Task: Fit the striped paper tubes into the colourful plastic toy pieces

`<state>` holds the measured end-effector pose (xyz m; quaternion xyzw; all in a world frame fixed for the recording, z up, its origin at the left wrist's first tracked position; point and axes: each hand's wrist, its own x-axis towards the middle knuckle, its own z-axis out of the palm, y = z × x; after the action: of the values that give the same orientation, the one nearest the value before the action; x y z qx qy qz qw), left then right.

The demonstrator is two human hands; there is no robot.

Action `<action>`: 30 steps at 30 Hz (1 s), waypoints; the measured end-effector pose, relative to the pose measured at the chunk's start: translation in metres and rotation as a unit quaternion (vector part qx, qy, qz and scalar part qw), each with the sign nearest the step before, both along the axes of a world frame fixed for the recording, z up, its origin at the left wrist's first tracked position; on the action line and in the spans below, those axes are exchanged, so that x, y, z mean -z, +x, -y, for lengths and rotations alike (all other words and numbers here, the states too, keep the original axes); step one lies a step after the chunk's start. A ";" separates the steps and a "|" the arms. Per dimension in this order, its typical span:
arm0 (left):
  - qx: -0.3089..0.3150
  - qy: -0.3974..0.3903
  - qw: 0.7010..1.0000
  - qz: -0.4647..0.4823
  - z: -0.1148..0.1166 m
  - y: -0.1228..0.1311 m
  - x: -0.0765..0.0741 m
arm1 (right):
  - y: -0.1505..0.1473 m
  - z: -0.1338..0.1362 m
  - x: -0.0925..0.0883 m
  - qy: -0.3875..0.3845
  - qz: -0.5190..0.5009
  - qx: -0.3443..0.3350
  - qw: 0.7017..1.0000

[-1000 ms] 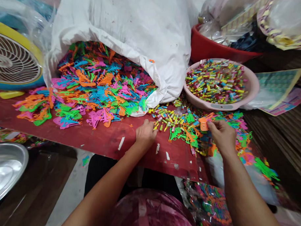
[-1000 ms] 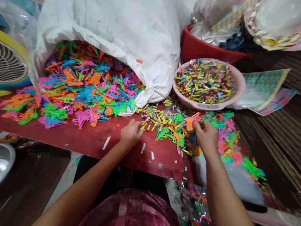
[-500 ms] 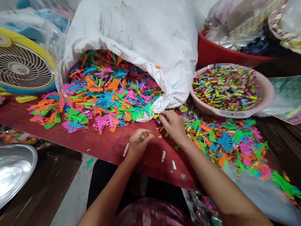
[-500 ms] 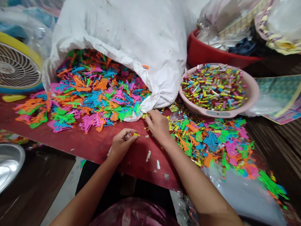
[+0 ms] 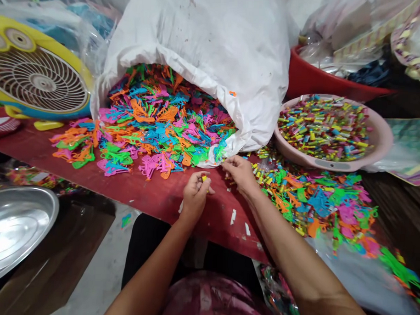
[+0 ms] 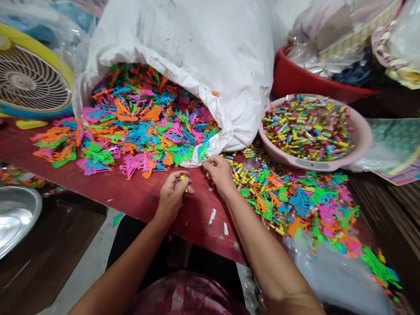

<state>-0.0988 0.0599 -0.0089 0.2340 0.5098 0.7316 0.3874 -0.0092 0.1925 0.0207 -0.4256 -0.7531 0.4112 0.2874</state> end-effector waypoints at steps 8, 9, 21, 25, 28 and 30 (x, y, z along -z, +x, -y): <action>0.008 -0.002 0.999 -0.031 -0.003 0.004 0.004 | 0.018 -0.008 -0.017 0.367 0.128 -0.075 0.918; 0.011 0.003 0.999 -0.034 -0.003 0.004 0.005 | 0.012 -0.016 -0.022 0.412 0.172 -0.096 0.890; -0.014 0.020 0.999 -0.030 -0.003 0.004 0.009 | -0.004 -0.048 -0.044 0.466 0.246 -0.184 0.830; -0.015 0.014 0.999 -0.046 -0.001 0.005 0.005 | 0.034 -0.008 -0.039 0.237 0.067 -0.097 0.964; 0.003 0.011 0.998 -0.067 0.002 0.006 0.002 | 0.053 0.032 -0.028 0.024 -0.028 -0.062 0.997; 0.009 0.005 0.997 -0.082 0.003 0.007 0.000 | 0.059 0.055 -0.021 -0.019 -0.063 -0.038 0.997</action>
<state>-0.0920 0.0568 -0.0092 0.2995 0.5339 0.7093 0.3494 0.0500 0.1372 0.0416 -0.3755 -0.7409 0.4622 0.3106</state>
